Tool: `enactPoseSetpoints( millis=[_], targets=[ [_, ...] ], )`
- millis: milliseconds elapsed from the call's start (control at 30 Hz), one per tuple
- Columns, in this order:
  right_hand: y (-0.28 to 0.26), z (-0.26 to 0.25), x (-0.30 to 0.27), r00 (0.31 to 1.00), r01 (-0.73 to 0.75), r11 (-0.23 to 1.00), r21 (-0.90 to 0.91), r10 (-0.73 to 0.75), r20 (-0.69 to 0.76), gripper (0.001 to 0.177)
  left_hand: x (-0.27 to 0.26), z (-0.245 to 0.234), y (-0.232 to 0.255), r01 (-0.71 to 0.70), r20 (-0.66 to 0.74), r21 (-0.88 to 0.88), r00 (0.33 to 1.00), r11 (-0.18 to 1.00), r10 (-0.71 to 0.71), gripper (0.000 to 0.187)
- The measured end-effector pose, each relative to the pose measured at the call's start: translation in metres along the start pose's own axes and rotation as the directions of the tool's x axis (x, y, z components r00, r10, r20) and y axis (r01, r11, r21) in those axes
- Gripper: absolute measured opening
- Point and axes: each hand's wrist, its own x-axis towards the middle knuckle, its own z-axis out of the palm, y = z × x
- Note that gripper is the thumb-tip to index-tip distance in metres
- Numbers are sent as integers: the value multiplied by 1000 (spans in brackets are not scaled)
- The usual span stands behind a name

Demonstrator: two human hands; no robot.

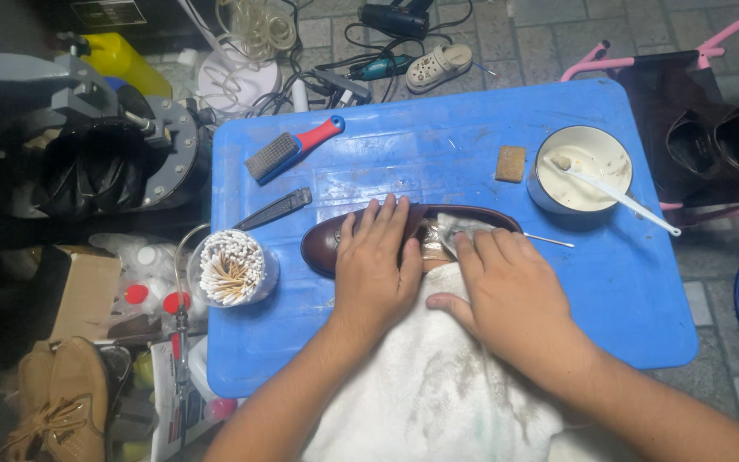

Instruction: The person applies a white paste to the interior of a brown leather shoe using a small brush, then wipes the interior with a cloth. The person repeats the process on the second shoe.

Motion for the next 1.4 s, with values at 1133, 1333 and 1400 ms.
enactPoseSetpoints(
  millis=[1133,1333,1400],
  targets=[
    [-18,-20,32,854,81,929,-362,122,505,66,21,-45,-25,37,313,201,945,979,-100,128],
    [-2,11,11,977,129,987,-94,-110,182,68,22,-46,-27,7,328,197,942,980,-72,126],
    [3,24,11,975,222,975,-28,-222,-19,83,22,-45,-27,3,329,192,942,981,-67,127]
  ],
)
